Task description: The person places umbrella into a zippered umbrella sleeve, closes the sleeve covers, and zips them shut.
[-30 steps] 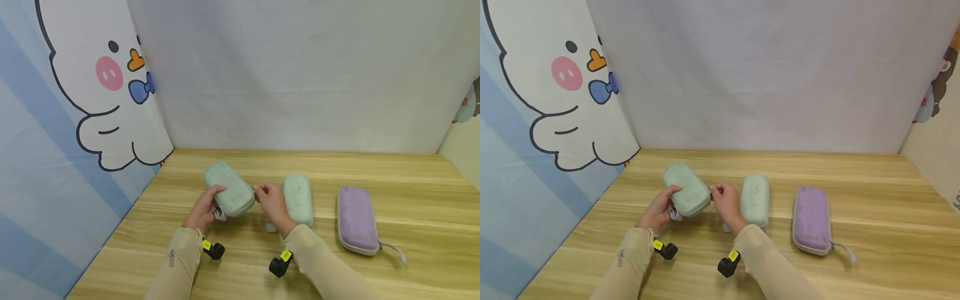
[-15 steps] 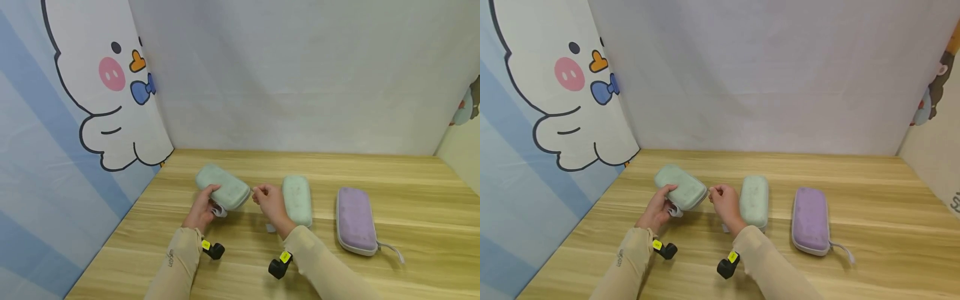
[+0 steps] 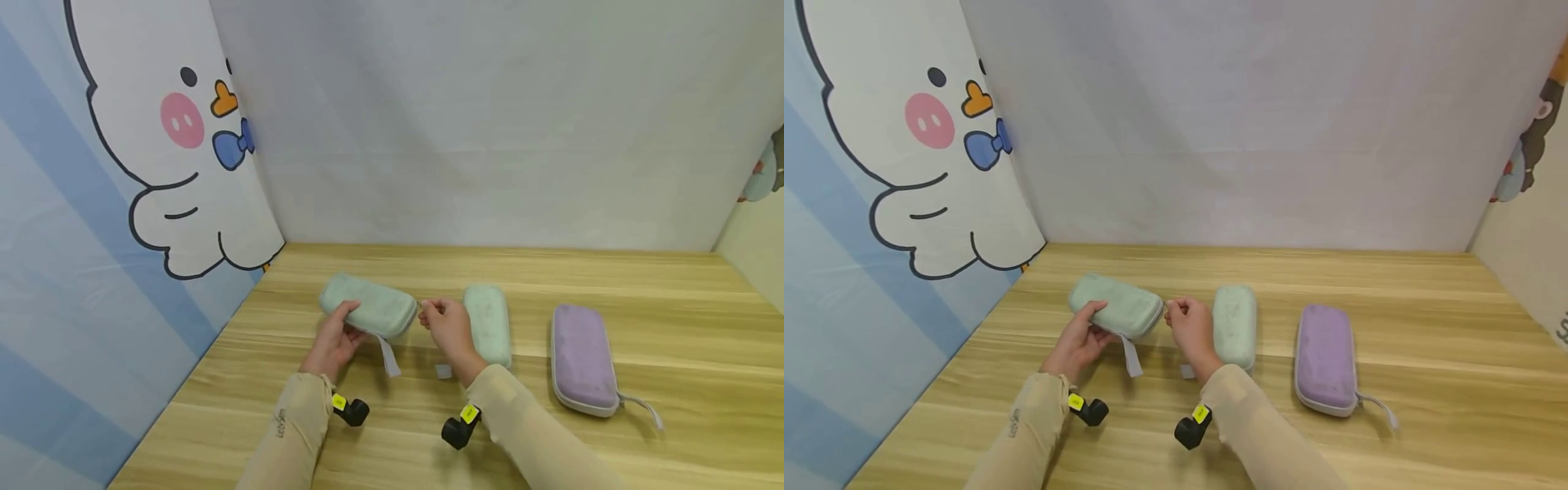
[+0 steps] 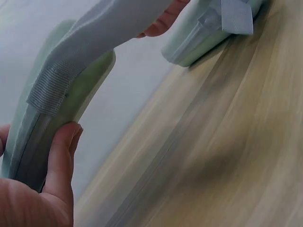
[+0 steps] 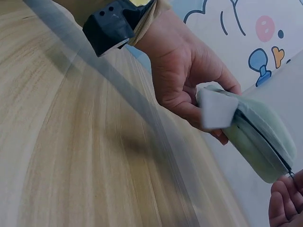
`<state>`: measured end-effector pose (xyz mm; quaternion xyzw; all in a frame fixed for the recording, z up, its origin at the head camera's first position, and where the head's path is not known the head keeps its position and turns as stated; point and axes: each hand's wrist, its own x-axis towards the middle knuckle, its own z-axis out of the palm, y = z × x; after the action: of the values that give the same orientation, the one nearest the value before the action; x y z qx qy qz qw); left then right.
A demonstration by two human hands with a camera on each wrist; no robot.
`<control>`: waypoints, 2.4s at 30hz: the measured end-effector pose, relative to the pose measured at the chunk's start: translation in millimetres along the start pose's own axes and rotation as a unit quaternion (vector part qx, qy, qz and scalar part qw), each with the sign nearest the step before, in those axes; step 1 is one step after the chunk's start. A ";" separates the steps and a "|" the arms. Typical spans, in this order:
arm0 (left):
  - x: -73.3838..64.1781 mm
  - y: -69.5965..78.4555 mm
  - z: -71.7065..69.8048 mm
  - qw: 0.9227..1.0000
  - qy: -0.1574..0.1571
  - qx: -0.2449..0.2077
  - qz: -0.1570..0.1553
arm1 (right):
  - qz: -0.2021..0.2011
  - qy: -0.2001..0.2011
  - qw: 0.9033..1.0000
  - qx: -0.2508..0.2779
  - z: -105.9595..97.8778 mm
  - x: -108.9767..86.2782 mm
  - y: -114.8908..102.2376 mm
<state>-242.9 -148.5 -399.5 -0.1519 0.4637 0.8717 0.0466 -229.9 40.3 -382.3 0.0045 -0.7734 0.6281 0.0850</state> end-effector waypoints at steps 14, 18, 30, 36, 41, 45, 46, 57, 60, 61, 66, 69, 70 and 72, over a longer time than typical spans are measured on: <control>0.2 -6.4 6.7 0.997 0.019 -0.072 0.012 | -0.011 0.006 1.000 0.015 2.6 0.2 2.6; -1.4 -7.2 9.6 0.996 0.022 -0.085 0.019 | -0.013 0.006 1.000 0.010 2.8 -0.3 1.2; -2.0 -8.3 16.7 0.990 0.047 -0.131 0.038 | -0.025 -0.007 1.000 0.003 5.2 -4.8 -1.0; -2.1 -7.6 18.1 0.989 0.031 -0.142 0.033 | -0.023 -0.005 1.000 -0.001 4.3 -5.3 -2.1; -1.6 -2.9 7.7 0.990 0.022 -0.136 0.007 | -0.019 0.002 1.000 0.005 0.9 -4.3 -3.6; -1.7 2.4 -0.8 0.994 0.028 -0.104 -0.007 | -0.013 0.001 1.000 0.009 -1.6 -2.3 -3.7; -1.5 3.4 -2.4 0.995 0.028 -0.095 -0.008 | -0.010 -0.001 1.000 0.010 -2.0 -1.8 -3.8; 1.6 3.6 -1.3 0.994 0.076 -0.076 0.031 | -0.018 0.000 1.000 -0.010 -0.9 0.8 -2.2; 1.4 2.0 0.7 0.992 0.076 -0.095 0.034 | -0.021 0.000 1.000 -0.008 -0.8 0.3 -2.5; 1.6 1.6 1.3 0.992 0.075 -0.100 0.035 | -0.022 -0.001 1.000 -0.008 -0.9 0.0 -2.3; 2.4 0.5 4.4 0.989 0.071 -0.123 0.041 | -0.022 -0.006 1.000 -0.004 -1.4 -0.5 -1.8; 2.2 0.5 6.8 0.987 0.075 -0.135 0.041 | -0.029 -0.007 1.000 -0.011 -0.7 -0.4 -1.8; 2.1 0.5 7.8 0.986 0.077 -0.139 0.041 | -0.033 -0.007 0.999 -0.014 -0.5 -0.4 -1.6; 1.4 0.2 9.7 0.985 0.080 -0.149 0.039 | -0.038 -0.006 0.999 -0.019 0.0 -0.5 -1.7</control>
<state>-246.4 -140.7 -394.6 -0.2079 0.3368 0.9171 -0.0480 -229.2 39.9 -380.7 0.0360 -0.7849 0.6096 0.1048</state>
